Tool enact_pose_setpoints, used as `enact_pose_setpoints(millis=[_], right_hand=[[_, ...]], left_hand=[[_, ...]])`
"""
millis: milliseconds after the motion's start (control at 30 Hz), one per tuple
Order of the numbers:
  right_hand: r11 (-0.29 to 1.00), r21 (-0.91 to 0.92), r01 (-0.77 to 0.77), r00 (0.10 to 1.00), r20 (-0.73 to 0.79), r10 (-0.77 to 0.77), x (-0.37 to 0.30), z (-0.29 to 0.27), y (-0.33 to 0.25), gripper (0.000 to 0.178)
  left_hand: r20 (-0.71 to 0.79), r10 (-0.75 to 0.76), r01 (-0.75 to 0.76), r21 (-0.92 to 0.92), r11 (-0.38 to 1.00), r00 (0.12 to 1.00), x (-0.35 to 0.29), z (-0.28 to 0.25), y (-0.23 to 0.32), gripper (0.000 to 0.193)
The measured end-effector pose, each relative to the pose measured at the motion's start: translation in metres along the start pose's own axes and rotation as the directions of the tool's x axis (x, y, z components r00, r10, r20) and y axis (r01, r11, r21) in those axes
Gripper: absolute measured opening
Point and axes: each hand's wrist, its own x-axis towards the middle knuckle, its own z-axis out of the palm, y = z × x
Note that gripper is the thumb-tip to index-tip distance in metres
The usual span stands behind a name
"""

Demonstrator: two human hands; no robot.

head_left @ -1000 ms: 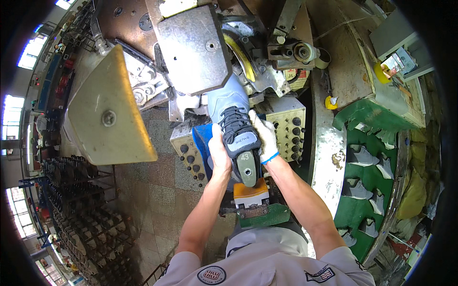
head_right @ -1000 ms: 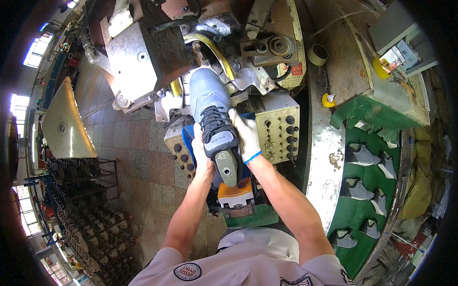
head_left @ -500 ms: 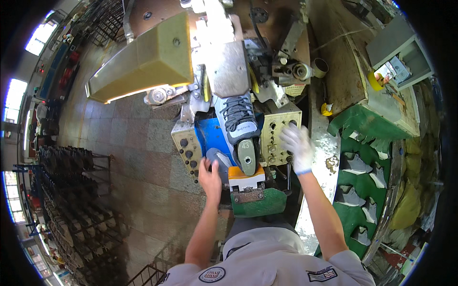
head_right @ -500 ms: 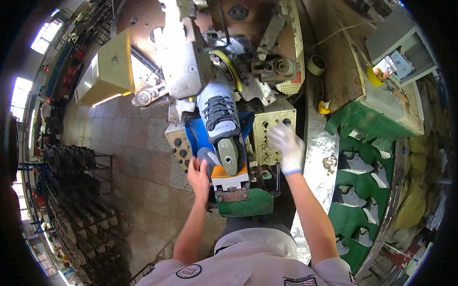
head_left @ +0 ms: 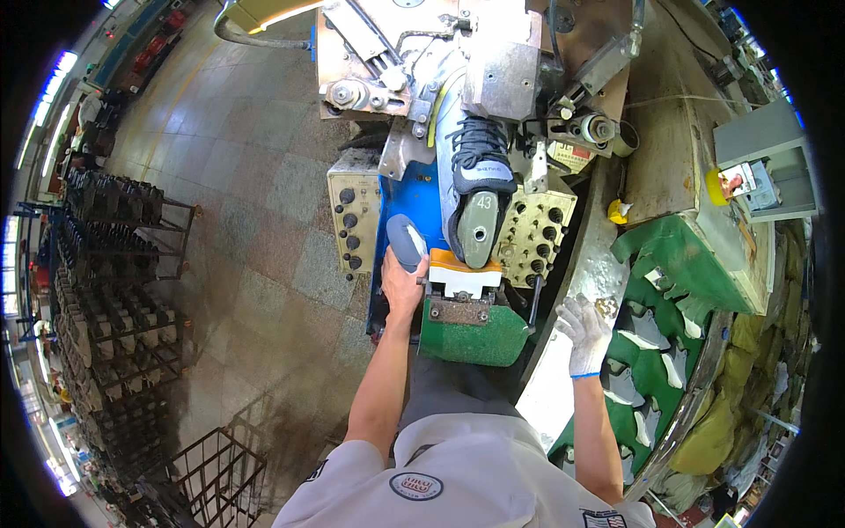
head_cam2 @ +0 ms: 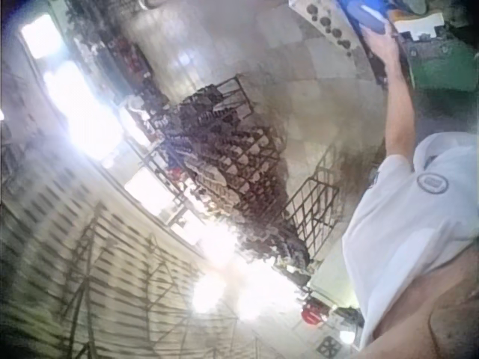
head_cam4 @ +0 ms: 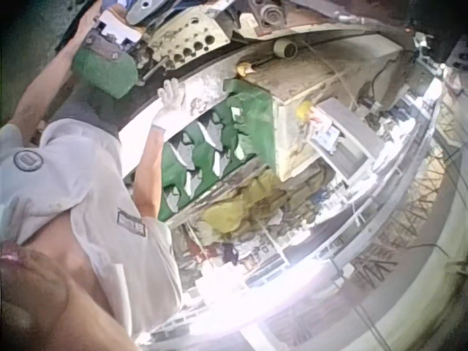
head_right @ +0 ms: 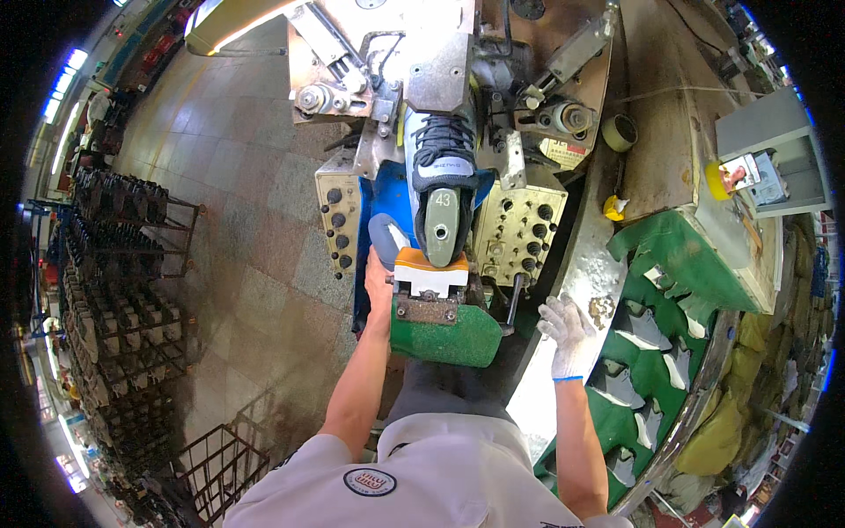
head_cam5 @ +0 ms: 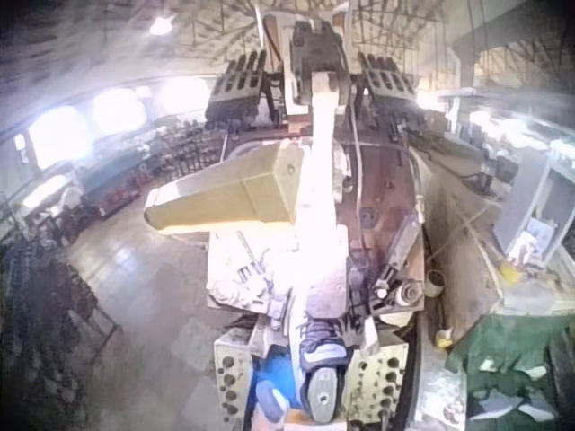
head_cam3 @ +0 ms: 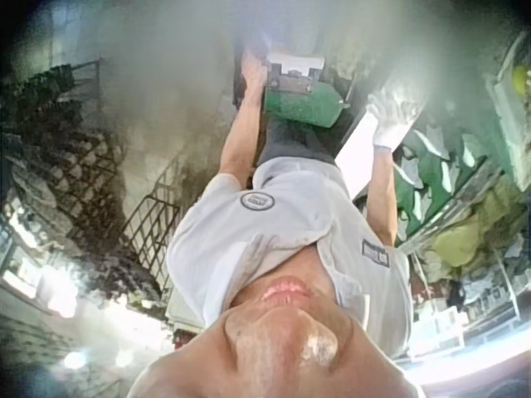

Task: The person takes a shoe from a conveyor belt, places it into a lasting machine to press and shape the upper, and then returns the shoe to the belt.

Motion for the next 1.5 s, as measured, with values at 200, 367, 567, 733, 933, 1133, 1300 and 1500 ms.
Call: enact_pose_setpoints(millis=[200,367,567,733,933,1133,1300,1500], right_hand=[[0.999,0.036,-0.002,0.994,0.108,-0.002,0.002,0.006,-0.012,0.051],[0.999,0.022,0.038,0.982,0.183,-0.042,-0.015,0.025,-0.035,0.054],[0.981,-0.049,0.188,0.897,0.416,-0.151,-0.074,0.114,-0.068,0.063],[0.962,0.202,0.186,0.570,0.775,-0.273,-0.087,0.187,-0.053,0.087],[0.932,0.361,-0.033,0.815,0.550,-0.184,-0.080,0.088,-0.086,0.063],[0.978,0.007,0.207,0.978,0.025,-0.207,-0.087,-0.139,-0.040,0.036],[0.926,-0.368,-0.081,0.949,-0.313,-0.042,-0.176,-0.359,0.023,0.052],[0.492,-0.414,-0.766,0.529,-0.840,0.116,-0.132,-0.459,0.065,0.096]], left_hand=[[0.035,0.056,-0.056,-0.011,0.998,0.998,0.000,-0.021,0.002,0.057],[0.000,0.040,-0.039,-0.236,0.971,0.999,-0.037,-0.092,0.028,0.046],[-0.012,0.000,-0.006,-0.488,0.873,1.000,-0.059,-0.237,0.127,0.040],[0.191,0.109,0.028,-0.600,0.800,0.976,-0.075,-0.258,0.230,0.049],[0.598,0.229,0.368,-0.704,0.607,0.768,-0.113,-0.122,0.278,0.048],[0.937,0.046,0.562,-0.246,0.790,0.345,-0.221,0.063,0.296,0.032],[0.967,0.248,-0.305,-0.217,0.927,0.065,-0.312,0.129,0.292,0.048],[0.984,0.083,-0.204,-0.050,0.978,0.157,-0.282,0.139,0.248,0.041]])
